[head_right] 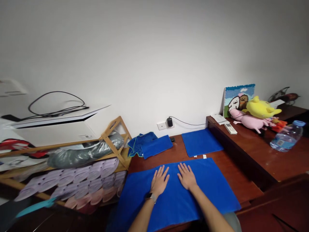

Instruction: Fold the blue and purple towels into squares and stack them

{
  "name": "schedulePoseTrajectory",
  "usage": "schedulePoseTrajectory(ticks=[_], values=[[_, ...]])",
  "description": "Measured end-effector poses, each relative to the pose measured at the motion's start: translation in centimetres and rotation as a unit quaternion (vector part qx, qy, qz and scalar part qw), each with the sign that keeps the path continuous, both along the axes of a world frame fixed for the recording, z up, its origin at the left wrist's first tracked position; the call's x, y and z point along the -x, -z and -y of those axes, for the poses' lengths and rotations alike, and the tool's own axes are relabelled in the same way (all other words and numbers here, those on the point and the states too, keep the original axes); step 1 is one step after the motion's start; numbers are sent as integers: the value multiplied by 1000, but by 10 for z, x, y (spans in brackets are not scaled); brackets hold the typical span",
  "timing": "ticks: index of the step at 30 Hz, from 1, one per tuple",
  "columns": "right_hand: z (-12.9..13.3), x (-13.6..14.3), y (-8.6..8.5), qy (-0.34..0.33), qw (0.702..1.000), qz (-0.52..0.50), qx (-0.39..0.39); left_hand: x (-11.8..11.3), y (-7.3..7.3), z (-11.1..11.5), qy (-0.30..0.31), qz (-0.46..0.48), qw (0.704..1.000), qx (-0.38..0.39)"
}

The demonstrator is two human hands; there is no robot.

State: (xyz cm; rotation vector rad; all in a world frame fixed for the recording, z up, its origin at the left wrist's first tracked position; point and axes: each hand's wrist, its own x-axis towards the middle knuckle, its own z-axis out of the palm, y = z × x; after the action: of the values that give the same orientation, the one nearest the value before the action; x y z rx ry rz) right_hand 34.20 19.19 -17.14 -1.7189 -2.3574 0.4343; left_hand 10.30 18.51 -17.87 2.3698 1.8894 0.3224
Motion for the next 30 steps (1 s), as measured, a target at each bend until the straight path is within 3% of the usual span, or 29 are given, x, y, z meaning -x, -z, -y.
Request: schedulePoseTrajectory(ticks=[6,8,10,15,21,23,25,28,30], values=[[-13,-150,23,180,981,73,2,131,16,15,-192,-46,980,-31],[-16,-181,30,204,975,82,-1,161,23,22,-214,-67,973,-55],[-17,-192,36,212,974,85,-3,174,27,27,-217,-80,970,-74],[-21,-180,33,233,967,101,21,166,16,28,-231,-73,968,-63],[-28,-156,-3,234,964,123,30,162,-16,18,-206,-88,972,-64],[-27,-125,-14,202,973,114,-2,142,-22,11,-167,-75,979,-90],[-24,-82,-21,142,986,83,-29,106,-24,4,-96,-48,989,-100],[-18,-14,-20,46,998,28,-29,46,-22,-6,23,-11,997,-74],[-17,16,-15,14,1000,11,-14,22,-16,-10,45,-1,998,-38]])
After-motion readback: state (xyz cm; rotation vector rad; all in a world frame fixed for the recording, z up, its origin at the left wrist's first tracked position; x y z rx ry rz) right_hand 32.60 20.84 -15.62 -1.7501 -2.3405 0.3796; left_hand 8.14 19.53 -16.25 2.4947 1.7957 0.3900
